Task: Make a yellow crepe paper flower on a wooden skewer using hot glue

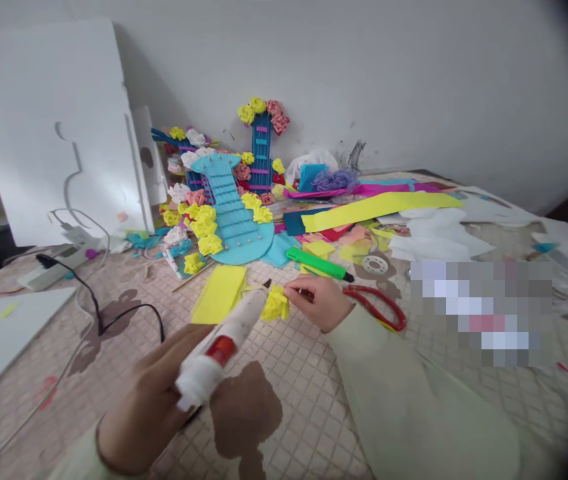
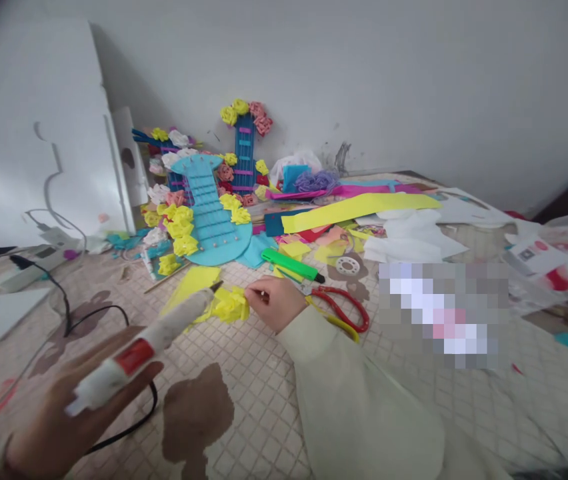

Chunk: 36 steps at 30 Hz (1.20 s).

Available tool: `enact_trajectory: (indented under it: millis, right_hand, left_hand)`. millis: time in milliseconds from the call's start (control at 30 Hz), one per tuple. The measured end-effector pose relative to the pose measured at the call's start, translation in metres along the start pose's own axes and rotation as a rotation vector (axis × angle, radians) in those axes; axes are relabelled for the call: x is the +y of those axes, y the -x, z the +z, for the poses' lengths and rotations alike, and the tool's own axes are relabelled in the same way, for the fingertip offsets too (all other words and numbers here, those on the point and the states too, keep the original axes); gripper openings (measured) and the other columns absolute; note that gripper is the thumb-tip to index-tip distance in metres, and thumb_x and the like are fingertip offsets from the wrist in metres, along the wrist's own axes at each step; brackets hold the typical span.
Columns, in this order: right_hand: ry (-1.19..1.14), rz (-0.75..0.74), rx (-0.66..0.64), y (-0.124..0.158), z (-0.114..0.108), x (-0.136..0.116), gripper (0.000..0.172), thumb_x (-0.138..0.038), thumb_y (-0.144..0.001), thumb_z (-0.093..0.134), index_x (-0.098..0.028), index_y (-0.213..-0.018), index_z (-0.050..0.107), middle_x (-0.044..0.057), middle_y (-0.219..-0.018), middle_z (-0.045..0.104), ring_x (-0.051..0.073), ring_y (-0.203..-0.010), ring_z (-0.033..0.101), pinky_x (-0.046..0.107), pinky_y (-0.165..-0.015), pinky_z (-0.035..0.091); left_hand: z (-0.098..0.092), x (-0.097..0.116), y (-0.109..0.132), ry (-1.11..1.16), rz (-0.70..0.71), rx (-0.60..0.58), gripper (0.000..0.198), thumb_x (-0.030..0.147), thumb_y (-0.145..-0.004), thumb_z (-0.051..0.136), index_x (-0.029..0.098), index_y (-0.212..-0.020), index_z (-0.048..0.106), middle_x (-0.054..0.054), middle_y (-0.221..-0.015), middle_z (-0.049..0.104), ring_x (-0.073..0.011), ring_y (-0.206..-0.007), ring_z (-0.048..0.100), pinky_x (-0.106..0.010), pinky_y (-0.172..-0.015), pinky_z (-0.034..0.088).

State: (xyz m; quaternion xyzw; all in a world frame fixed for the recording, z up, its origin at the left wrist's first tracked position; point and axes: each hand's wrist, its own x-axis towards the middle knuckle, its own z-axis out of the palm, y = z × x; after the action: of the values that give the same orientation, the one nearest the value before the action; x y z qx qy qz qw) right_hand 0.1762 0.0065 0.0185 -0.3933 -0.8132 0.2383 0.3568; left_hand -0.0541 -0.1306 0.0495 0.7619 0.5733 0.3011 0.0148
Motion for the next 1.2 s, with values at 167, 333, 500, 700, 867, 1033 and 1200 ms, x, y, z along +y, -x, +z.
enact_trajectory:
  millis: [167, 333, 500, 700, 867, 1033, 1200]
  right_hand:
    - [-0.018, 0.008, -0.009, 0.0, -0.002, -0.002, 0.022, -0.022, -0.078, 0.046, -0.013, -0.068, 0.063, 0.002, -0.065, 0.06, 0.01, -0.057, 0.049, 0.02, -0.051, 0.034]
    - [-0.033, -0.012, -0.013, 0.0, -0.004, -0.003, 0.024, -0.024, -0.079, 0.046, -0.013, -0.068, 0.063, 0.002, -0.065, 0.06, 0.01, -0.057, 0.049, 0.02, -0.051, 0.033]
    - [-0.031, -0.015, -0.024, 0.0, -0.004, -0.003, 0.024, -0.023, -0.08, 0.045, -0.013, -0.068, 0.063, 0.003, -0.063, 0.059, 0.011, -0.059, 0.049, 0.021, -0.052, 0.034]
    - [-0.035, -0.016, -0.013, 0.001, -0.004, -0.002, 0.022, -0.022, -0.079, 0.046, -0.013, -0.067, 0.063, 0.002, -0.062, 0.058, 0.011, -0.058, 0.049, 0.021, -0.052, 0.033]
    - [-0.039, 0.001, -0.014, 0.0, -0.003, -0.003, 0.022, -0.021, -0.078, 0.047, -0.012, -0.066, 0.062, 0.002, -0.061, 0.056, 0.01, -0.055, 0.046, 0.02, -0.05, 0.031]
    - [-0.044, -0.007, -0.007, -0.001, -0.004, -0.004, 0.021, -0.019, -0.078, 0.047, -0.013, -0.064, 0.061, 0.001, -0.06, 0.056, 0.009, -0.055, 0.045, 0.02, -0.05, 0.03]
    - [-0.041, -0.007, -0.016, 0.0, -0.003, -0.003, 0.021, -0.019, -0.078, 0.047, -0.012, -0.064, 0.062, 0.001, -0.059, 0.055, 0.009, -0.055, 0.045, 0.02, -0.05, 0.03]
  left_hand:
    - [0.014, 0.008, -0.032, -0.011, 0.18, -0.148, 0.026, 0.019, -0.073, 0.048, 0.024, -0.098, 0.05, -0.003, -0.086, 0.064, -0.0167, -0.074, 0.062, -0.021, -0.062, 0.049]
    - [0.019, 0.003, -0.024, -0.019, 0.137, -0.198, 0.028, 0.019, -0.074, 0.046, 0.022, -0.101, 0.047, -0.005, -0.089, 0.061, -0.0185, -0.079, 0.06, -0.024, -0.066, 0.047]
    - [0.022, 0.001, -0.023, 0.012, 0.043, -0.199, 0.023, 0.023, -0.076, 0.046, 0.022, -0.098, 0.048, -0.004, -0.089, 0.059, -0.0183, -0.079, 0.058, -0.025, -0.066, 0.045]
    - [0.022, -0.003, -0.027, -0.035, 0.059, -0.312, 0.023, 0.021, -0.077, 0.047, 0.021, -0.099, 0.045, -0.003, -0.089, 0.057, -0.0171, -0.08, 0.057, -0.025, -0.066, 0.045]
    - [0.023, -0.005, -0.025, -0.032, 0.051, -0.314, 0.018, 0.024, -0.079, 0.046, 0.022, -0.097, 0.044, -0.002, -0.088, 0.056, -0.0158, -0.078, 0.056, -0.024, -0.066, 0.044]
    - [0.024, -0.005, -0.024, -0.033, 0.055, -0.284, 0.019, 0.023, -0.078, 0.047, 0.022, -0.097, 0.043, -0.001, -0.086, 0.055, -0.0144, -0.074, 0.056, -0.022, -0.064, 0.044]
    - [0.024, -0.004, -0.022, -0.032, 0.054, -0.269, 0.02, 0.023, -0.078, 0.049, 0.022, -0.097, 0.043, 0.0, -0.085, 0.056, -0.0137, -0.072, 0.056, -0.022, -0.063, 0.044]
